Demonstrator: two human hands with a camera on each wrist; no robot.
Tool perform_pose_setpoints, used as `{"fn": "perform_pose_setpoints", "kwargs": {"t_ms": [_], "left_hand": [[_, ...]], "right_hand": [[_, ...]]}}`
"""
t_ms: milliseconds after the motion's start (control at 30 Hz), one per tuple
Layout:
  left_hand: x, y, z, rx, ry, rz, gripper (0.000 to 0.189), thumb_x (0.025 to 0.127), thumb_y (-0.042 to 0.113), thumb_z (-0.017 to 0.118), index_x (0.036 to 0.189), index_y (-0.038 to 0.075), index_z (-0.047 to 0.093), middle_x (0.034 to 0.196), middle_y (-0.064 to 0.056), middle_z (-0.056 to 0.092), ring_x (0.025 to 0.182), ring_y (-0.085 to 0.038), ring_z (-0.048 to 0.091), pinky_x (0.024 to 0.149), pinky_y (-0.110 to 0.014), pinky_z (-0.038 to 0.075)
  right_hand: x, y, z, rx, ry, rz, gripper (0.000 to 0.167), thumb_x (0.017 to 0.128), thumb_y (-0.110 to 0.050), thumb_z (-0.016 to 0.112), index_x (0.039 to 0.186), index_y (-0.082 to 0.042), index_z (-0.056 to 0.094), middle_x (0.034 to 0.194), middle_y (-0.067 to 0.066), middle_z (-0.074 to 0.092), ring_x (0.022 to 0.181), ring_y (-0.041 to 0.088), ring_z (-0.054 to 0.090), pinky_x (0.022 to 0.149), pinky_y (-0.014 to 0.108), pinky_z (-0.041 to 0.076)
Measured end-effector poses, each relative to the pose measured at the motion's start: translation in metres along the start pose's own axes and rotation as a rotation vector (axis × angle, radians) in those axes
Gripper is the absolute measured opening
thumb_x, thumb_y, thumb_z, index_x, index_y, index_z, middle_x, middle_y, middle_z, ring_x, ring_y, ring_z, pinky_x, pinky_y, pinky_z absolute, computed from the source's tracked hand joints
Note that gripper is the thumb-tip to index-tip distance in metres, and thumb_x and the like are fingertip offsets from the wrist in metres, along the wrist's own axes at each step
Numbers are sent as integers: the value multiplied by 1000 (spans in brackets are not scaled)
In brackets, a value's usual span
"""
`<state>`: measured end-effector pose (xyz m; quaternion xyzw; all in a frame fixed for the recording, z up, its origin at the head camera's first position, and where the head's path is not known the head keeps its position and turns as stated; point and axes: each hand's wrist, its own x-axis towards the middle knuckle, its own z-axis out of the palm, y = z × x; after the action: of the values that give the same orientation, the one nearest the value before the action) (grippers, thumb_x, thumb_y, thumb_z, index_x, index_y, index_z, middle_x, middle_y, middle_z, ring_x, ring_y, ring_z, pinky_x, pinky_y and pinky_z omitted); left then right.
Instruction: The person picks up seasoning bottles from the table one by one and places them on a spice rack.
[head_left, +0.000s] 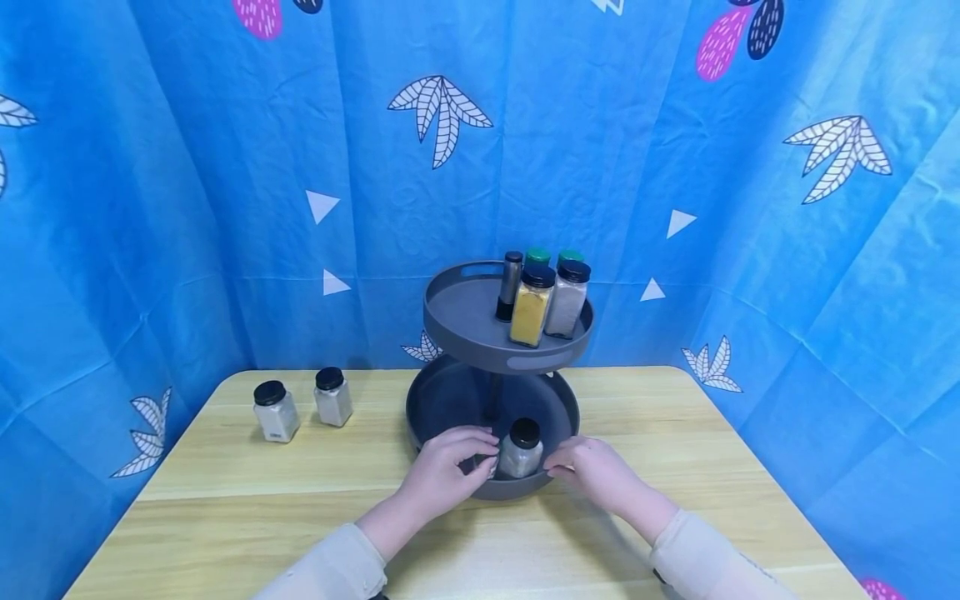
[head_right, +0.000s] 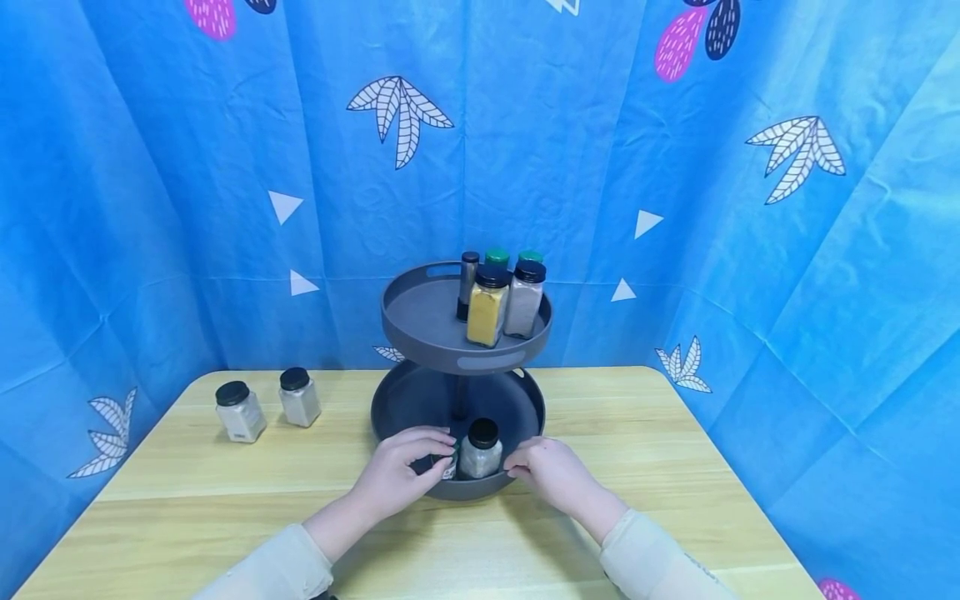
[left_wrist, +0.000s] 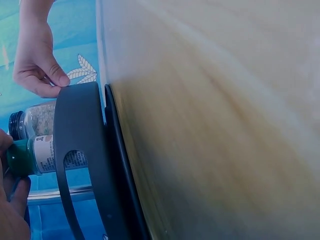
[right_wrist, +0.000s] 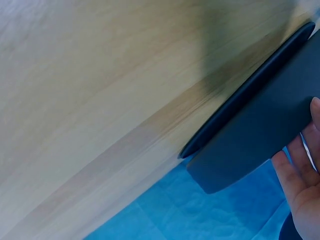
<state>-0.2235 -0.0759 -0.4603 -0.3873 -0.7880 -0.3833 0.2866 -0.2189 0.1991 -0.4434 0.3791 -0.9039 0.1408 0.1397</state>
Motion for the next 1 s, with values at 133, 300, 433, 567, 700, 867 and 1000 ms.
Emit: {"fn": "perform_pose_setpoints", "kwargs": {"t_ms": [133, 300, 433, 567, 700, 867, 1000], "left_hand": [[1, 0, -2, 10, -11, -8, 11, 83, 11, 80, 93, 14, 80, 105, 10, 74, 108, -12, 67, 95, -32, 55], [0, 0, -5, 20, -18, 1, 11, 82, 10, 80, 93, 13, 79, 104, 8, 74, 108, -13, 67, 95, -33, 55], [-1, -1, -8, 28, -20, 14, 11, 82, 10, 80, 93, 13, 79, 104, 8, 74, 108, -13, 67, 95, -34, 55], [-2, -3, -12, 30, -12, 28, 12, 82, 9, 80, 93, 13, 79, 105, 8, 74, 107, -13, 68, 94, -34, 56], [-2, -5, -17, 34, -5, 38, 13, 82, 9, 80, 94, 13, 79, 105, 8, 74, 108, -13, 67, 94, -34, 55], [-3, -7, -21, 47, 1, 48, 14, 82, 9, 80, 95, 14, 79, 106, 9, 74, 108, -13, 67, 95, -33, 55], [-4, -10, -23, 42, 11, 56, 15, 82, 9, 80, 95, 14, 79, 107, 9, 74, 108, -14, 67, 95, -34, 55]], "right_hand": [[0, 0, 0, 4, -5, 6, 9, 84, -5, 79, 89, -12, 79, 87, -4, 74, 82, 13, 68, 76, 30, 59], [0, 0, 0, 1, -3, 5, 8, 84, -5, 79, 89, -12, 79, 87, -4, 73, 83, 13, 69, 76, 29, 59], [0, 0, 1, -4, -6, 1, 8, 84, -6, 78, 90, -13, 79, 87, -5, 73, 83, 12, 68, 76, 29, 59], [0, 0, 1, 1, -11, -2, 8, 85, -6, 78, 90, -13, 79, 87, -5, 73, 83, 12, 68, 76, 29, 59], [0, 1, 1, 6, -13, -3, 9, 85, -6, 78, 90, -13, 79, 87, -5, 73, 83, 12, 68, 76, 29, 59], [0, 2, 1, 7, -13, -3, 9, 85, -6, 78, 90, -13, 79, 87, -5, 73, 82, 11, 68, 76, 29, 59], [0, 3, 1, 11, -18, -2, 9, 85, -6, 78, 90, -14, 79, 87, -5, 73, 83, 12, 68, 76, 29, 59]]}}
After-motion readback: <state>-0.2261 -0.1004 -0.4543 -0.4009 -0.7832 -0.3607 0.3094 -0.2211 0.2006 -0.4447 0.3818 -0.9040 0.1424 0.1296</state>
